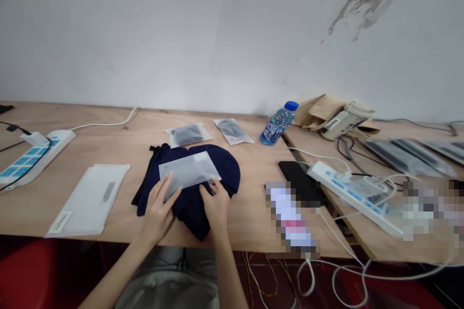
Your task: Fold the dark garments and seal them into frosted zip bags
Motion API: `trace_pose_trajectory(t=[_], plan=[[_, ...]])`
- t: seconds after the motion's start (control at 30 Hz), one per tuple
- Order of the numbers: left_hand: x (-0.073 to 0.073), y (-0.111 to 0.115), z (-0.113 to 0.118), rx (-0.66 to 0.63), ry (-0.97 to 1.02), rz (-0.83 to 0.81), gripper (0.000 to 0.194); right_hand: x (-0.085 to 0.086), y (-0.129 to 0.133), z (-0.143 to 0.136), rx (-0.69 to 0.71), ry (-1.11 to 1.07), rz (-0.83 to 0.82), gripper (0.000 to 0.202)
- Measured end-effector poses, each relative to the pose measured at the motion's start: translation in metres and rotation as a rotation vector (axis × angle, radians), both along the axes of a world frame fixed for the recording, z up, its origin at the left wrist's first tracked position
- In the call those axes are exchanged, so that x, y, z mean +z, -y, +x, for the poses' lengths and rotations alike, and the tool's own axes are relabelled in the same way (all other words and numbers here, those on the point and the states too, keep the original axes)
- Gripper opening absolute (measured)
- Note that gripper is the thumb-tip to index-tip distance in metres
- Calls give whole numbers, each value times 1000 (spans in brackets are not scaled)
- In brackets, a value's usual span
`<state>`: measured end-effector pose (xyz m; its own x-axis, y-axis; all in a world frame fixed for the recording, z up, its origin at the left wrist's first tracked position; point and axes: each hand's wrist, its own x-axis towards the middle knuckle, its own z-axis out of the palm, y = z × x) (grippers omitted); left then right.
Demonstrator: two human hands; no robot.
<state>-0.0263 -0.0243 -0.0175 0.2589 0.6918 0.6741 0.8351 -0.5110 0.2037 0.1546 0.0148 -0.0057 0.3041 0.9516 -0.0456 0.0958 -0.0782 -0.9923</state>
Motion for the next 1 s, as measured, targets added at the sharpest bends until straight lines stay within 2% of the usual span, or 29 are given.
trace_pose_trajectory(t=[0.1,0.3,0.47,0.6,0.73,0.83,1.0], plan=[[-2,2,1,-31,22,57,59,1,-1,-1,-19,-108,-30,43],[-3,3,4,-66,58,111,48,1,0,-2,-86,-225,-47,46],[-3,0,7,12,-53,21,54,-1,1,-4,-129,-258,-23,45],[-2,-1,11,21,-71,-33,58,-10,1,-8,-151,-266,35,48],[-1,-2,11,-51,-30,-27,56,-18,-1,-7,-124,-205,58,46],[0,-5,9,-123,19,-20,55,-17,-2,-3,-109,-104,34,45],[4,-10,7,-132,18,-56,57,-8,-3,7,-65,220,35,41]])
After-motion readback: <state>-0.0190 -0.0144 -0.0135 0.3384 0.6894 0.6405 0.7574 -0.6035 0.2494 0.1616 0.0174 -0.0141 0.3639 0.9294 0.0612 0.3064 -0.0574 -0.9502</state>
